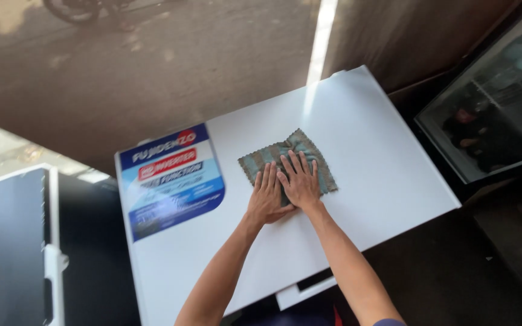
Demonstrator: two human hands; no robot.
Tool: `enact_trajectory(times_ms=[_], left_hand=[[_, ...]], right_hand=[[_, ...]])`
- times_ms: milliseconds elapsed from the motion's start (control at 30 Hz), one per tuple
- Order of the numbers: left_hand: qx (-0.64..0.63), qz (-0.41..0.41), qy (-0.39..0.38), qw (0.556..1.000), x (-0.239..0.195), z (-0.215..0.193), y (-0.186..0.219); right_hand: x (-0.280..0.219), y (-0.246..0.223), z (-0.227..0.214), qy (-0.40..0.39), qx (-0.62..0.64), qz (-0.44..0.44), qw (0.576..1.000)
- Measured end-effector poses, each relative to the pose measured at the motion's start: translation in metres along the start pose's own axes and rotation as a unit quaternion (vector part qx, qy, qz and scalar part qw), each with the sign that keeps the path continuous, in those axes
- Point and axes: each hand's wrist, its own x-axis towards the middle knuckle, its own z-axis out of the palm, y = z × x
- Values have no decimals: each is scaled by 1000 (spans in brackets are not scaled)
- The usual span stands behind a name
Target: Cleaning the exterior surfaces of chest freezers using a cloth and a spray cleaning solution.
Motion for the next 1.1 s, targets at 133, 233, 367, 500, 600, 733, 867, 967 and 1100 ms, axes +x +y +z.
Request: enact_trajectory(times_ms=[133, 233, 367, 500, 600, 733, 867, 967, 1100], left_hand=[[22, 20, -32, 999, 76, 4, 29], [25, 26, -55, 998, 126, 4, 47], [23, 46, -59, 997, 188, 17, 73], [31, 76, -58, 995, 251, 30, 99], [18, 90, -52, 994, 292, 34, 112], [19, 91, -65, 994, 320, 23, 117], [-17, 67, -49, 996, 326, 30, 108], [-26, 44, -2, 999, 315, 37, 89], [-34, 1, 52, 998, 289, 41, 44]], right_hand=[[32, 66, -10, 0, 3, 44, 999], [58, 112, -8, 9, 13, 58, 998], [84, 172, -13, 42, -19, 87, 995], [107, 223, -37, 31, -2, 143, 989], [129, 255, -46, 45, -13, 138, 989], [159, 280, -46, 22, -14, 155, 988], [189, 289, -44, 6, -52, 109, 993], [205, 276, -37, -11, -59, 44, 997], [218, 223, -22, -32, -46, 4, 998]])
